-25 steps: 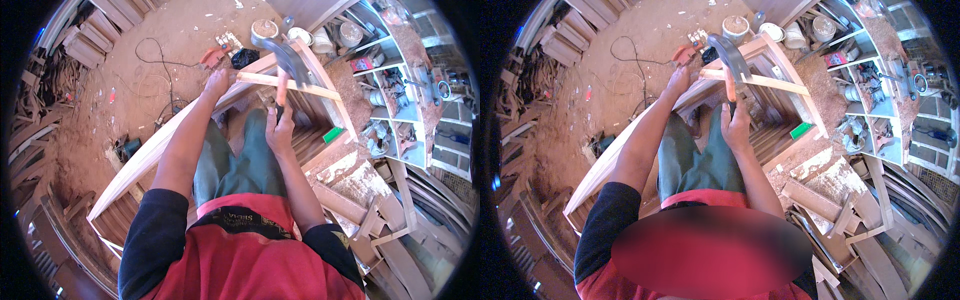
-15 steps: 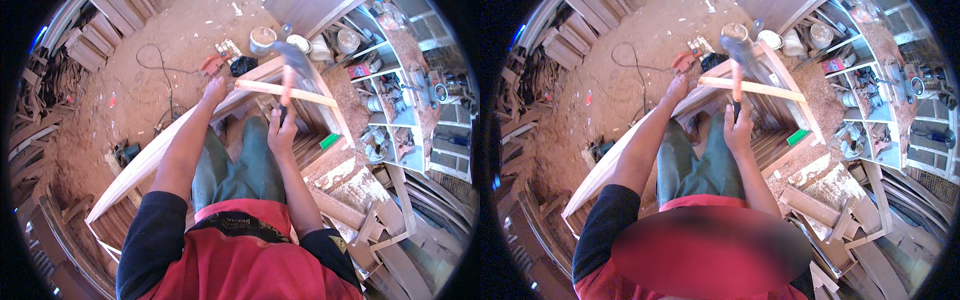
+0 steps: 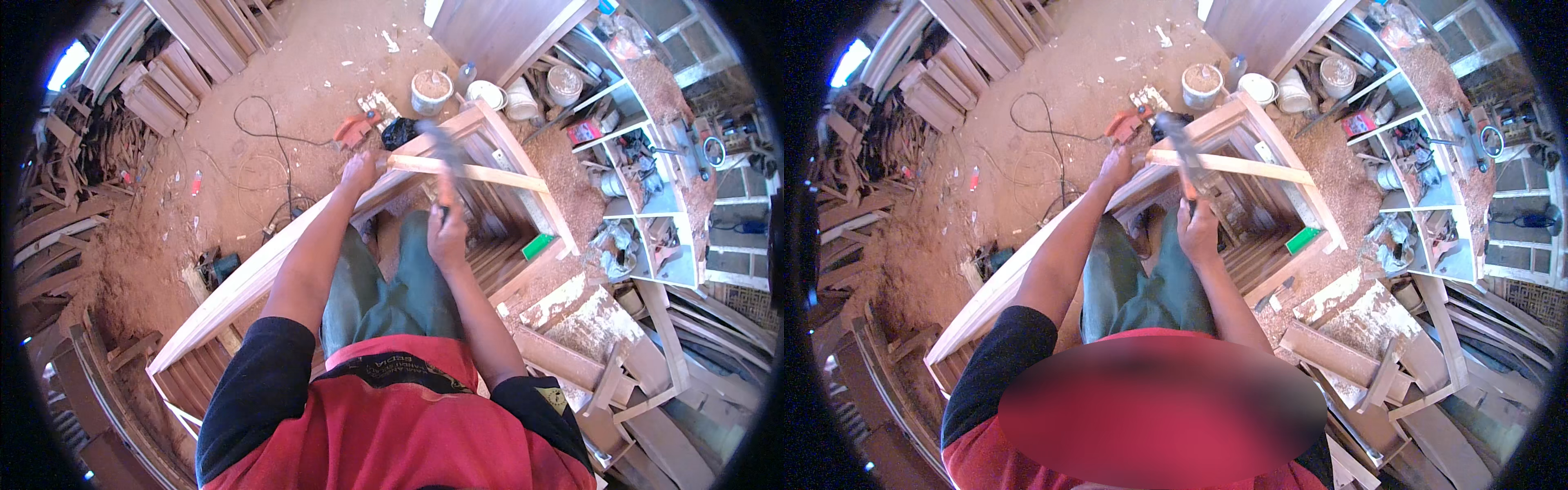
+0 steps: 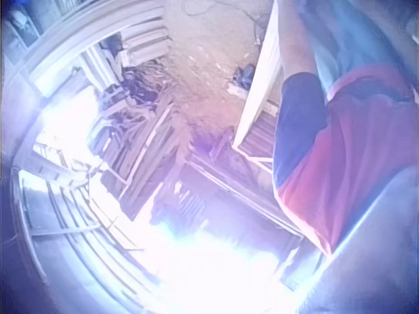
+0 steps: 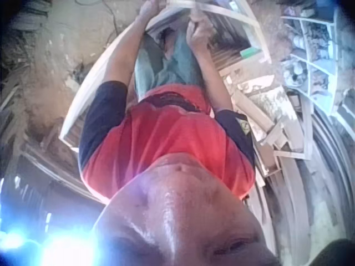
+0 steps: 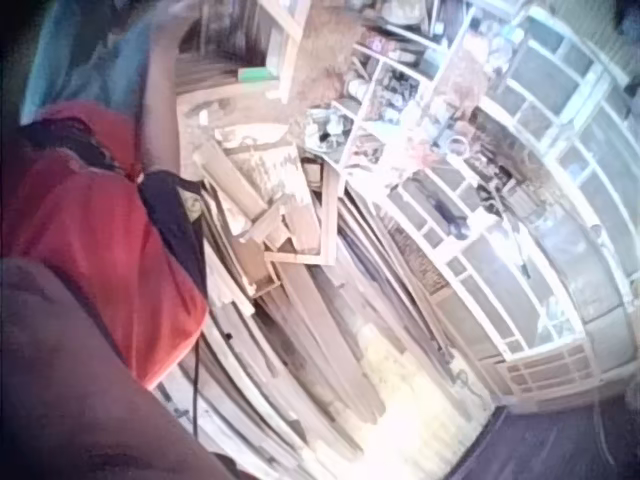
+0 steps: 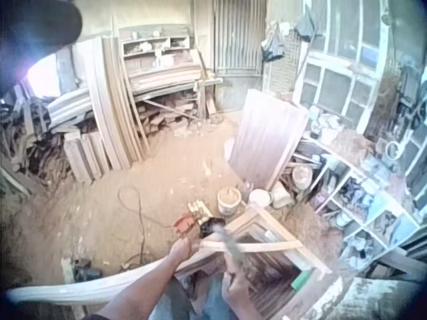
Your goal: The person assembles a wooden structure, hammering components together, trimming excess material with a circular saw, and refining the joints using a chisel and mallet.
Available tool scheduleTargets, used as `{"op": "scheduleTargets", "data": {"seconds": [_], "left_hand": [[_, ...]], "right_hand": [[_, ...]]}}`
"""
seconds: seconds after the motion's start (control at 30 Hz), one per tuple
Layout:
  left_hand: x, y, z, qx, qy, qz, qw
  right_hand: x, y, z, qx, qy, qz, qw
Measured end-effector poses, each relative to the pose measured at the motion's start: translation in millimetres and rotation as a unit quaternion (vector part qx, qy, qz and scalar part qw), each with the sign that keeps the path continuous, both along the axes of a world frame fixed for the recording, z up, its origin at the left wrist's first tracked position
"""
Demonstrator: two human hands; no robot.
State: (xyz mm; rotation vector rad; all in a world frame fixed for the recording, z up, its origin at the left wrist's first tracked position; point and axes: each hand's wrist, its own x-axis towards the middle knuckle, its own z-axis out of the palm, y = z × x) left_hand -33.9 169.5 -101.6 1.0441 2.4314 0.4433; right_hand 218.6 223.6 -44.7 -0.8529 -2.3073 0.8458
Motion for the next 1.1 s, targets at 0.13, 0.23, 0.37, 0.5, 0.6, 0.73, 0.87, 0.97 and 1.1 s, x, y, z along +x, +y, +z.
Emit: {"op": "scheduleTargets", "data": {"seconds": [0.13,0.23,0.37,0.5,0.6,0.73,0.87,0.97,1.1], "left_hand": [[-11,-46,-20,0.17,-0.018,0.009,0.985],[-26,-88,-40,0.035,0.007,0.031,0.999],[0,-58,-33,0.005,-0.013,0.03,0.999],[-27,-82,-51,-0.034,0.022,0.035,0.999],[-11,-81,-52,-0.015,0.05,0.024,0.998],[-3,-58,-39,-0.03,-0.009,0.035,0.999],[-32,-95,-45,-0.063,0.037,0.061,0.995],[12,-63,-28,-0.023,-0.005,0.042,0.999],[-3,-68,-36,0.002,-0.004,0.018,1.0]], "right_hand": [[-1,8,-28,-0.087,-0.108,0.025,0.99],[-22,-12,17,-0.063,0.064,0.003,0.996],[-2,1,1,-0.016,-0.008,0.005,1.0],[-25,1,-2,-0.072,-0.184,0.055,0.979],[-22,-6,25,-0.051,-0.034,0.037,0.997],[-7,11,0,-0.039,-0.142,0.027,0.989],[-32,-3,20,-0.075,-0.159,0.035,0.984],[-6,6,12,-0.027,-0.114,0.017,0.993],[-4,3,-11,-0.045,-0.233,0.031,0.971]]}}
